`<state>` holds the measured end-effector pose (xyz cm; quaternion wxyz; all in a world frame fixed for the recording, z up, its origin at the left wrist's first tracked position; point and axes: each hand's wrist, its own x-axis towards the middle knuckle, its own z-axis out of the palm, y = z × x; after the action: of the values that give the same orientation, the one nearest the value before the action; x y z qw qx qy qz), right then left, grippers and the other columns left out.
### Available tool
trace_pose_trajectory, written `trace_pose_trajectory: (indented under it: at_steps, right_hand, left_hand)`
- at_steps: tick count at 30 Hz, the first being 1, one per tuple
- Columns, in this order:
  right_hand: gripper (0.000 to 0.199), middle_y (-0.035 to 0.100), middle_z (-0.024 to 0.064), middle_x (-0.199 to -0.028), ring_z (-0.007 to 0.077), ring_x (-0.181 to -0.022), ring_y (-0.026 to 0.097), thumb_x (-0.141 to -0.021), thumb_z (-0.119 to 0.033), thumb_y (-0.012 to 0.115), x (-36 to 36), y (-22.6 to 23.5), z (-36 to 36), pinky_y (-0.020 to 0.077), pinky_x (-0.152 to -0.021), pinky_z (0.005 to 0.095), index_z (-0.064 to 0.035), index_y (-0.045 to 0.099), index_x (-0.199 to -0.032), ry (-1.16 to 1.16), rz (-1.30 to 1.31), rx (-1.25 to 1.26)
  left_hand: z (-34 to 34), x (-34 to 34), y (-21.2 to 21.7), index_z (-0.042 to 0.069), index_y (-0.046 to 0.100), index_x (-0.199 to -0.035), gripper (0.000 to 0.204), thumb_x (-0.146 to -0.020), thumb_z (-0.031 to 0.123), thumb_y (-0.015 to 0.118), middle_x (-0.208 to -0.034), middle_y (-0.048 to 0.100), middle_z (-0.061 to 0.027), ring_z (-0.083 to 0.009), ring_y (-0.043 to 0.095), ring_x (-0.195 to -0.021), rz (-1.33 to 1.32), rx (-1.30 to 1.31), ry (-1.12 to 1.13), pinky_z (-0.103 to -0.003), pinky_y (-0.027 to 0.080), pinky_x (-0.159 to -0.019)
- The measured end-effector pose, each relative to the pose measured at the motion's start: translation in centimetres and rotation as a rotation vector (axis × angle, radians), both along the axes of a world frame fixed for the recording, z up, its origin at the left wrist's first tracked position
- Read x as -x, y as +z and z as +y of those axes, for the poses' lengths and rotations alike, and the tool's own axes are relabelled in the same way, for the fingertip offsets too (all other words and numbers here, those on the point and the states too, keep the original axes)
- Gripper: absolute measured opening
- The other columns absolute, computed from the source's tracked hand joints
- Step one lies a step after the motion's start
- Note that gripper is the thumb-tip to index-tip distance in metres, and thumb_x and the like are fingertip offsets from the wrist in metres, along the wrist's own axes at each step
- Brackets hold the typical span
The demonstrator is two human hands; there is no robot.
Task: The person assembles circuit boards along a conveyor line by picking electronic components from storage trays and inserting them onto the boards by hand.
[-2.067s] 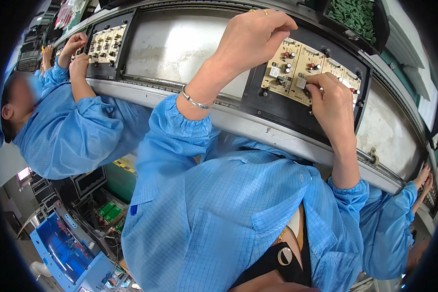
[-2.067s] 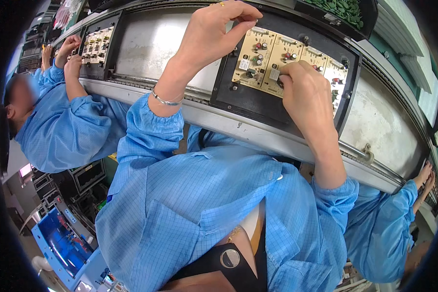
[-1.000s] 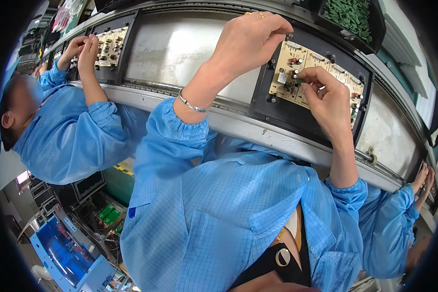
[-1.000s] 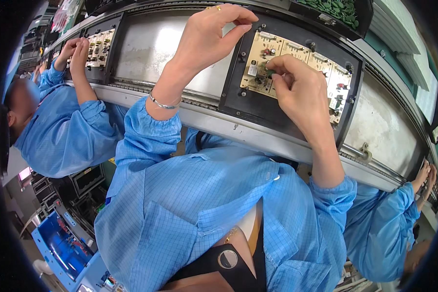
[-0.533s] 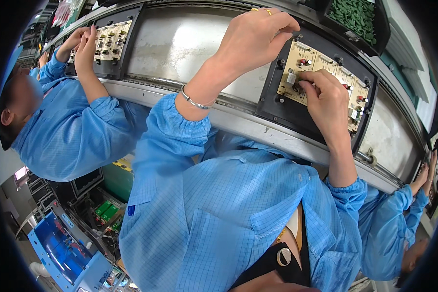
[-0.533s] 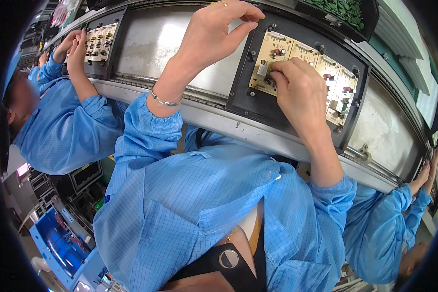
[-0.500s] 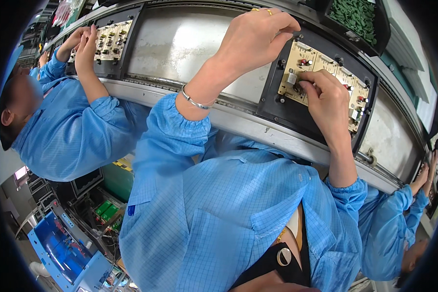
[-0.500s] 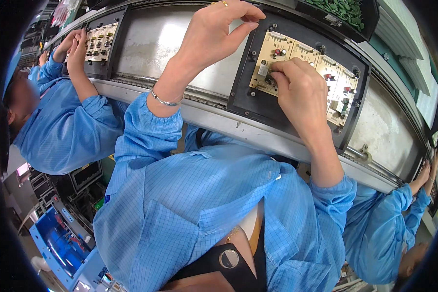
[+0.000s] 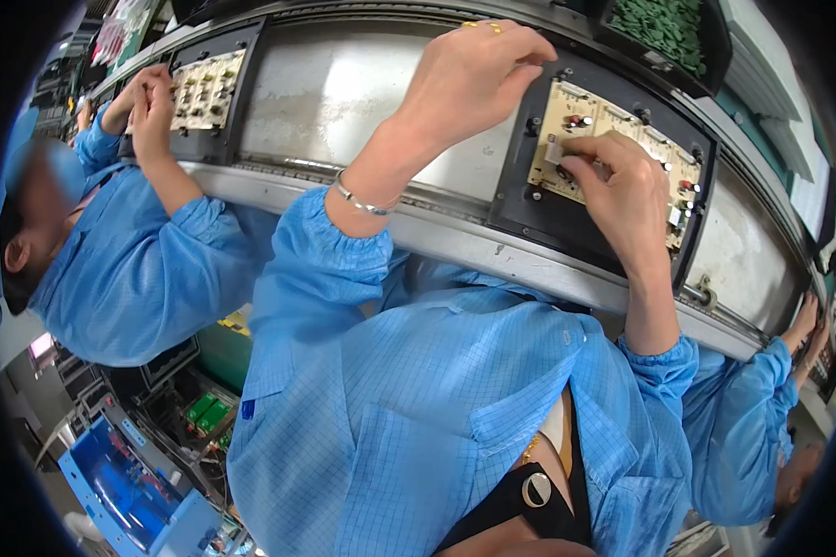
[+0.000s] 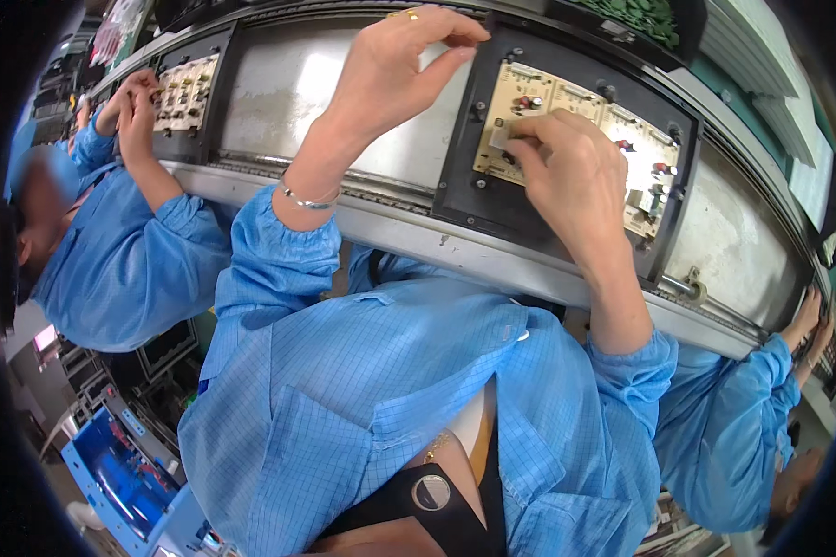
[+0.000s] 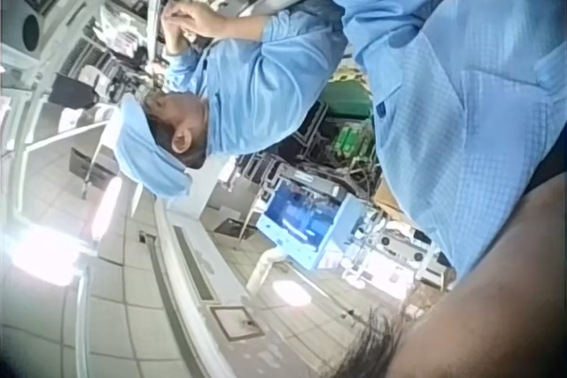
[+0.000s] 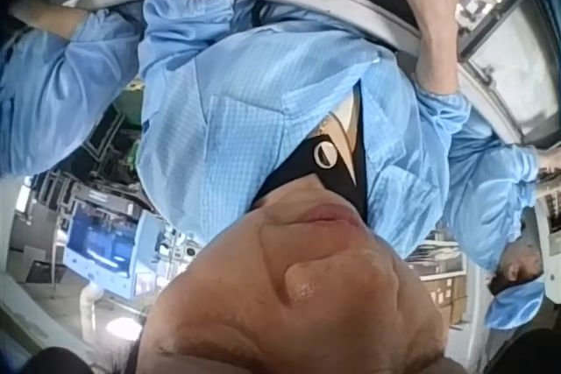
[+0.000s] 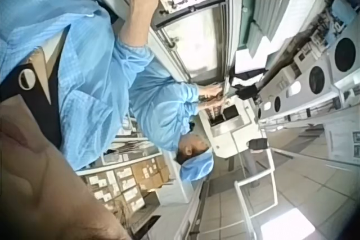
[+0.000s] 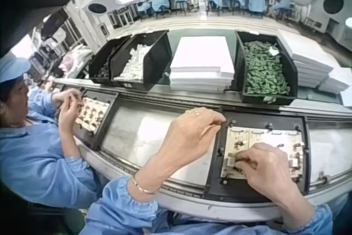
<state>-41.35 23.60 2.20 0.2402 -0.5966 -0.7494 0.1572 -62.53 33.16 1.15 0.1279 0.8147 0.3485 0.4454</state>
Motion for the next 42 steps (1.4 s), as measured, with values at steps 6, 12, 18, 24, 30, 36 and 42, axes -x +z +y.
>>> trace_pose_trajectory:
  at_steps: [6,12,18,24,30,36,42]
  right_hand:
    - [0.035,0.067,0.0117,-0.103,0.0323,-0.106,0.064,-0.076,-0.009,0.083,2.7,0.5,0.1,0.0515,-0.097,0.0459,-0.0041,0.070,-0.109,0.415,0.162,-0.122]
    - [0.026,0.066,0.0101,-0.105,0.0306,-0.116,0.062,-0.083,-0.017,0.078,3.9,-0.7,0.4,0.0394,-0.119,0.0548,-0.0037,0.068,-0.102,0.591,-0.036,-0.154]
    - [0.014,0.066,0.0098,-0.085,0.0297,-0.091,0.063,-0.089,-0.017,0.073,5.0,0.4,1.2,0.0485,-0.100,0.0461,-0.0047,0.069,-0.083,0.505,-0.105,-0.146]
    - [0.020,0.072,0.0179,-0.081,0.0365,-0.078,0.069,-0.091,-0.018,0.072,5.3,1.2,2.5,0.0514,-0.081,0.0450,-0.0006,0.072,-0.080,0.053,-0.579,0.222]
    - [0.017,0.073,0.0196,-0.087,0.0369,-0.083,0.072,-0.092,-0.015,0.071,4.6,-0.9,4.3,0.0549,-0.075,0.0440,0.0007,0.073,-0.099,-0.181,-0.279,-0.020]
    - [0.028,0.072,0.0166,-0.115,0.0351,-0.099,0.070,-0.096,-0.016,0.068,5.3,1.3,9.7,0.0550,-0.085,0.0418,-0.0046,0.069,-0.121,-0.214,-0.273,-0.298]
    - [0.031,0.069,0.0168,-0.126,0.0363,-0.113,0.067,-0.097,-0.014,0.065,4.6,0.3,17.6,0.0533,-0.094,0.0463,-0.0069,0.068,-0.127,-0.149,-0.430,-0.517]
  left_hand:
    - [0.2,0.7,0.6,0.005,0.075,-0.106,0.020,-0.086,0.002,0.075,-0.096,0.076,-0.0078,-0.0229,0.073,-0.088,0.042,0.029,-0.042,-0.032,0.057,-0.078]
    - [0.7,1.2,0.5,0.008,0.072,-0.101,0.017,-0.085,0.003,0.074,-0.092,0.074,-0.0065,-0.0270,0.071,-0.085,0.002,0.062,-0.027,-0.037,0.057,-0.073]
    - [1.2,4.0,-0.4,0.003,0.075,-0.104,0.018,-0.086,-0.002,0.075,-0.097,0.076,-0.0084,-0.0213,0.073,-0.087,0.023,0.083,-0.012,-0.031,0.058,-0.077]
    - [2.6,7.8,-2.1,0.008,0.072,-0.100,0.016,-0.085,0.003,0.074,-0.093,0.074,-0.0074,-0.0286,0.070,-0.089,-0.017,0.080,-0.015,-0.039,0.057,-0.075]
    - [3.6,9.9,-3.7,0.005,0.073,-0.103,0.017,-0.087,0.002,0.075,-0.097,0.075,-0.0085,-0.0269,0.072,-0.089,0.013,0.093,-0.046,-0.035,0.056,-0.074]
    - [4.0,11.1,-4.3,0.006,0.073,-0.103,0.017,-0.087,0.003,0.075,-0.097,0.075,-0.0079,-0.0269,0.070,-0.087,0.011,0.090,-0.066,-0.036,0.055,-0.072]
    - [4.3,11.7,-4.4,0.008,0.073,-0.104,0.017,-0.088,0.004,0.074,-0.099,0.075,-0.0077,-0.0267,0.071,-0.090,0.045,0.146,-0.064,-0.037,0.055,-0.076]
